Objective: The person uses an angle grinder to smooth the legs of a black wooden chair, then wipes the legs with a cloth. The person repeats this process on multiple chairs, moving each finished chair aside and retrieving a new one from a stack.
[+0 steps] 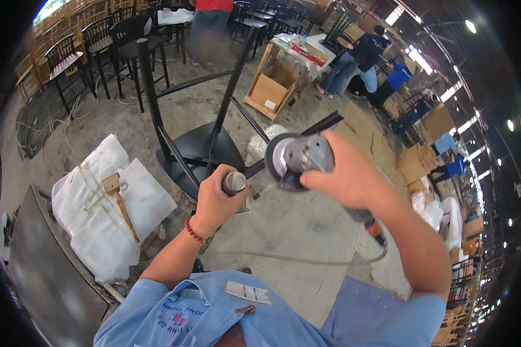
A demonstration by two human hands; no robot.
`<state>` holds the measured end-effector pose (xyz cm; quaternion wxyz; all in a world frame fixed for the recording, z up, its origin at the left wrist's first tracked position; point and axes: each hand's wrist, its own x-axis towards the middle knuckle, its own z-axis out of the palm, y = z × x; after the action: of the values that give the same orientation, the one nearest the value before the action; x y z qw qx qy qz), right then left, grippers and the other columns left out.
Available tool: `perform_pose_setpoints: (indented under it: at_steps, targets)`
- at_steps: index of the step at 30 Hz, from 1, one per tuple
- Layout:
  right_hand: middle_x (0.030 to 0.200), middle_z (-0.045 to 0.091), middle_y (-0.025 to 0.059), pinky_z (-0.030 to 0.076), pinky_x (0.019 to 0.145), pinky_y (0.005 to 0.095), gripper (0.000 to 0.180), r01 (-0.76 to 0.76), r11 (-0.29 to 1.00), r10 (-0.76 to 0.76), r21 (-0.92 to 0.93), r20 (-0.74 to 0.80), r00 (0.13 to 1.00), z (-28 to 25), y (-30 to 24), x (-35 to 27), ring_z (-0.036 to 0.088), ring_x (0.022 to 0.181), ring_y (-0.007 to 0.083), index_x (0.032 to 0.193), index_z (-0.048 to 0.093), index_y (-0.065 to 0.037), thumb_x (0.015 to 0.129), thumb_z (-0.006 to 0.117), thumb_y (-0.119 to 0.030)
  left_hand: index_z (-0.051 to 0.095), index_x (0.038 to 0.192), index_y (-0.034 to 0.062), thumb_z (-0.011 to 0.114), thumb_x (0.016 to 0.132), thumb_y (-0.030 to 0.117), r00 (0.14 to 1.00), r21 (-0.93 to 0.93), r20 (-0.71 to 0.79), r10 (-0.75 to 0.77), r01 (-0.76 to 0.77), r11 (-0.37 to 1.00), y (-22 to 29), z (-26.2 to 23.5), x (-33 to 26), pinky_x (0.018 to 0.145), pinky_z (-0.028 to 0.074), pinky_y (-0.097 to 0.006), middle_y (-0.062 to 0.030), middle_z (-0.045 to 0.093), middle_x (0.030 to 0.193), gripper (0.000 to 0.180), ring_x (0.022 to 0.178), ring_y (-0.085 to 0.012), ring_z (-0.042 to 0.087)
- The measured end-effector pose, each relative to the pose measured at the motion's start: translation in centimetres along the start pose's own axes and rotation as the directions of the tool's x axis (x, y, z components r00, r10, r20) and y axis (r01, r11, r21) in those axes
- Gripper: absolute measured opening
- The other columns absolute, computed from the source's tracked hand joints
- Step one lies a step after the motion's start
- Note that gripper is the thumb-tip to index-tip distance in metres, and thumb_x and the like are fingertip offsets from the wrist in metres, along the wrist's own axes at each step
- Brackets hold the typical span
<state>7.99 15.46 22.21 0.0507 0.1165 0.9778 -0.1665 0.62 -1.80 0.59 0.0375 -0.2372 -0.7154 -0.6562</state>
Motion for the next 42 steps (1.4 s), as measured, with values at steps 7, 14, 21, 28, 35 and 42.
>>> perform_pose_setpoints:
  at_steps: [7, 14, 21, 28, 35, 42]
  targets:
    - [0.105, 0.067, 0.0214, 0.051, 0.085, 0.0391, 0.068, -0.032, 0.997, 0.015, 0.064, 0.261, 0.965, 1.6, -3.7, -2.5, 0.067, 0.097, 0.0321, 0.125, 0.053, -0.001, 0.071, 0.080, -0.032, 0.060, 0.097, 0.0028, 0.081, 0.070, 0.008, 0.995, -0.054, 0.011, 0.096, -0.095, 0.994, -0.5, -0.2, -0.4, 0.068, 0.053, -0.034, -0.0153, 0.067, 0.082, 0.035, 0.075, -0.0289, 0.068]
    - [0.102, 0.066, 0.0212, 0.050, 0.082, 0.0409, 0.064, 0.016, 0.999, -0.017, -0.028, -0.014, 1.000, 0.6, -1.0, -0.1, 0.066, 0.094, 0.0327, 0.120, 0.054, -0.001, 0.068, 0.079, -0.029, 0.059, 0.097, 0.0027, 0.080, 0.077, 0.012, 0.999, 0.012, 0.042, -0.008, 0.008, 1.000, -0.3, 0.1, -0.8, 0.071, 0.053, -0.030, -0.0106, 0.067, 0.083, 0.030, 0.076, -0.0181, 0.067]
    - [0.104, 0.067, 0.0205, 0.050, 0.085, 0.0405, 0.067, -0.014, 0.999, 0.005, 0.045, 0.191, 0.982, 0.9, -4.3, -3.0, 0.067, 0.097, 0.0327, 0.127, 0.051, -0.003, 0.071, 0.079, -0.030, 0.060, 0.098, 0.0029, 0.080, 0.071, 0.009, 0.997, -0.026, 0.055, 0.045, -0.044, 0.999, 0.1, -0.4, -0.3, 0.069, 0.054, -0.036, -0.0151, 0.067, 0.084, 0.033, 0.077, -0.0303, 0.068]
    - [0.105, 0.067, 0.0172, 0.050, 0.087, 0.0375, 0.068, -0.058, 0.998, 0.059, -0.017, 0.066, 0.996, -0.2, -3.0, -1.7, 0.066, 0.097, 0.0296, 0.125, 0.055, -0.005, 0.067, 0.082, -0.029, 0.060, 0.097, 0.0027, 0.078, 0.073, 0.008, 0.998, -0.024, 0.058, -0.006, 0.007, 1.000, 0.3, -0.1, -0.3, 0.069, 0.053, -0.037, -0.0162, 0.067, 0.084, 0.031, 0.078, -0.0321, 0.068]
    - [0.104, 0.068, 0.0200, 0.050, 0.084, 0.0398, 0.063, -0.024, 1.000, 0.023, -0.002, 0.188, 0.982, 1.3, -5.2, -2.8, 0.067, 0.095, 0.0328, 0.123, 0.055, -0.002, 0.071, 0.077, -0.029, 0.059, 0.098, 0.0024, 0.076, 0.074, 0.006, 0.994, -0.054, 0.069, 0.089, -0.085, 0.995, 0.0, 0.0, -0.5, 0.069, 0.052, -0.038, -0.0165, 0.067, 0.083, 0.029, 0.078, -0.0326, 0.067]
    - [0.100, 0.067, 0.0179, 0.050, 0.083, 0.0369, 0.061, -0.018, 0.999, 0.020, -0.028, 0.082, 0.996, -0.1, -4.1, -2.0, 0.066, 0.091, 0.0306, 0.120, 0.057, -0.003, 0.069, 0.079, -0.028, 0.058, 0.099, 0.0015, 0.078, 0.073, 0.008, 0.996, -0.019, 0.093, 0.008, -0.006, 1.000, 0.2, -0.5, -0.3, 0.071, 0.053, -0.037, -0.0160, 0.067, 0.085, 0.033, 0.079, -0.0301, 0.067]
